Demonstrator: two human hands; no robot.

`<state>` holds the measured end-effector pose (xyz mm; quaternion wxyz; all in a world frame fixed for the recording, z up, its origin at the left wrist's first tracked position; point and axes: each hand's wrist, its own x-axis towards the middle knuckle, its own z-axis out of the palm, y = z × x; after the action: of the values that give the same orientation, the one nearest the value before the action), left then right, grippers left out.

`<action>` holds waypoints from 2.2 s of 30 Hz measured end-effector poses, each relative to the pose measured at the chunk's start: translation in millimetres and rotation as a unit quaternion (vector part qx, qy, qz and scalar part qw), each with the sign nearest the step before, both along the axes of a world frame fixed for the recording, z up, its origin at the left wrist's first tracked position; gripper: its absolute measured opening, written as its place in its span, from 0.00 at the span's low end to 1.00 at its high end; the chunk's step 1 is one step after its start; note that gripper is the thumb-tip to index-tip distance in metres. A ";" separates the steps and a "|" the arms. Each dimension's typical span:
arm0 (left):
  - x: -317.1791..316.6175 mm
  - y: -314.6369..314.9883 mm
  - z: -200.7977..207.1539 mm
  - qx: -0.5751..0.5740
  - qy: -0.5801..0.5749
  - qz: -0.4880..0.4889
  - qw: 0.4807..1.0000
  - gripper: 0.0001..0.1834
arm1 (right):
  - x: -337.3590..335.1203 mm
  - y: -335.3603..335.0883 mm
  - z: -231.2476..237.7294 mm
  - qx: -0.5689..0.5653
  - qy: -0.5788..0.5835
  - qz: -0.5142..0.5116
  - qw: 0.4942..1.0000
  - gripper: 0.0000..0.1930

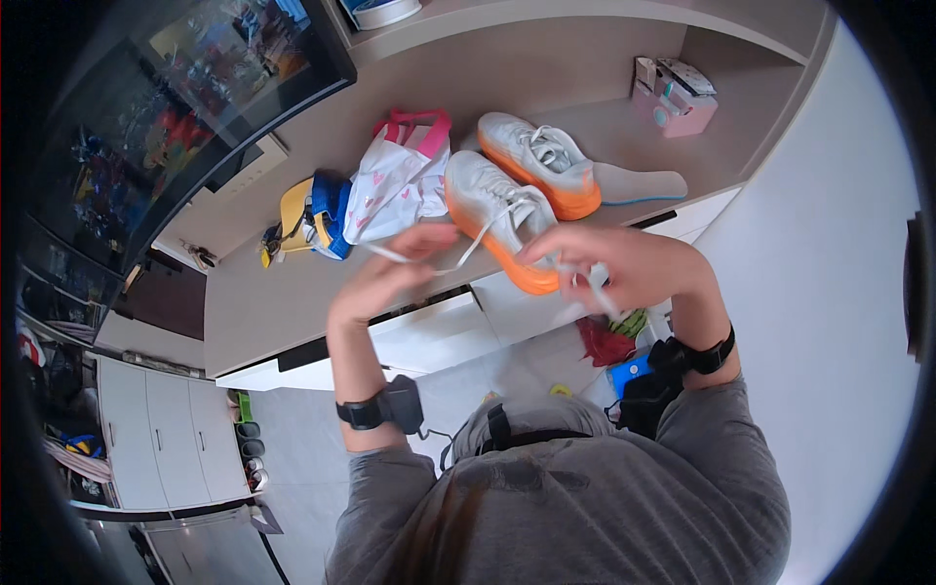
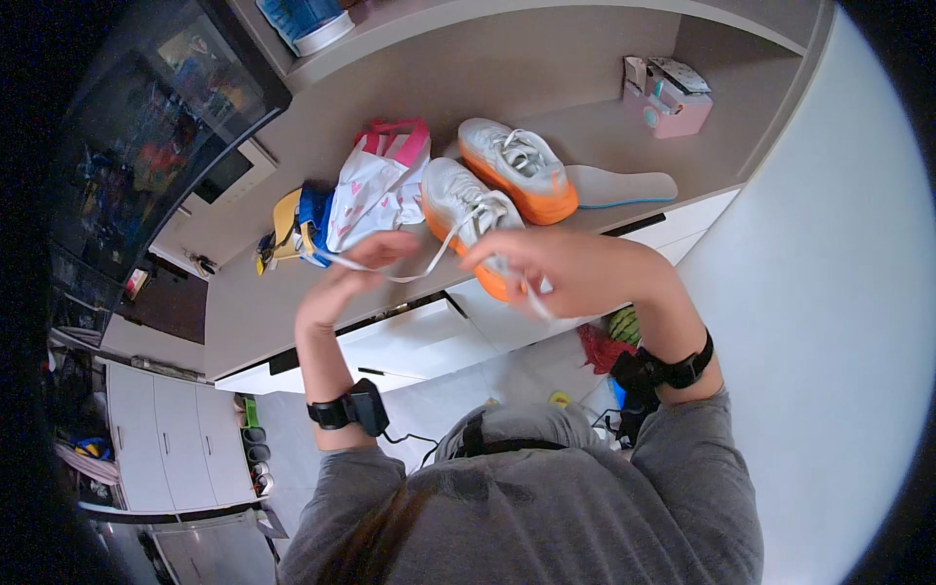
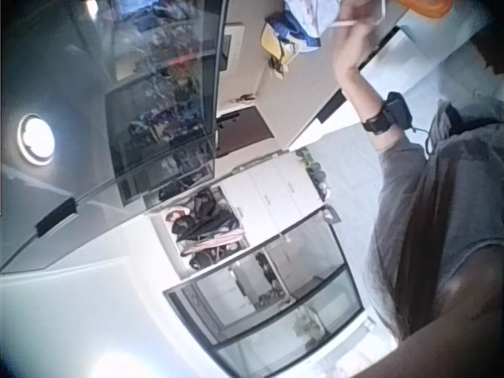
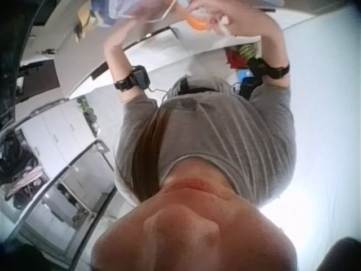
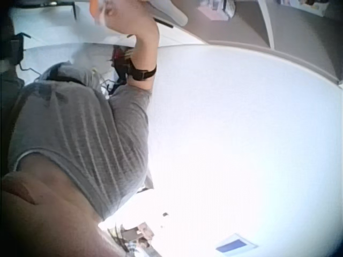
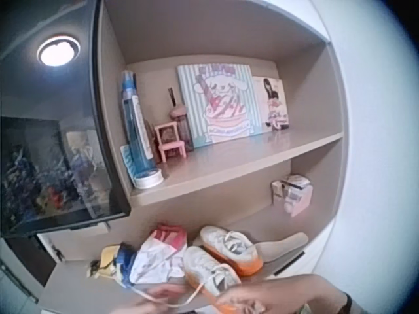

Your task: Putting insoles into shoes, organizing footwear on a shelf, and washing a cleaning cloth in a bathroom sink.

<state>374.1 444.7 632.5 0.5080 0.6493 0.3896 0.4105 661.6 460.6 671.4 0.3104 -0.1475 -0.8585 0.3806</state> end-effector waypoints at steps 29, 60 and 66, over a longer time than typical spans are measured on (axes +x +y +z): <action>87.9 60.1 -46.6 0.283 0.267 0.231 0.892 0.07 | -3.9 113.5 -53.3 -0.061 0.220 -0.193 0.954 0.09; 73.0 95.4 -72.9 0.020 0.124 0.039 0.991 0.07 | -39.8 69.6 -98.6 0.074 -0.272 -0.335 0.899 0.13; 74.5 78.9 -66.9 -0.205 -0.564 0.074 0.796 0.07 | -18.4 85.1 -106.7 0.023 -0.145 -0.319 0.936 0.10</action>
<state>448.5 523.5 565.6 0.7272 0.1524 0.1557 0.6509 643.2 545.7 564.7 0.2908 -0.4603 -0.8106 0.2156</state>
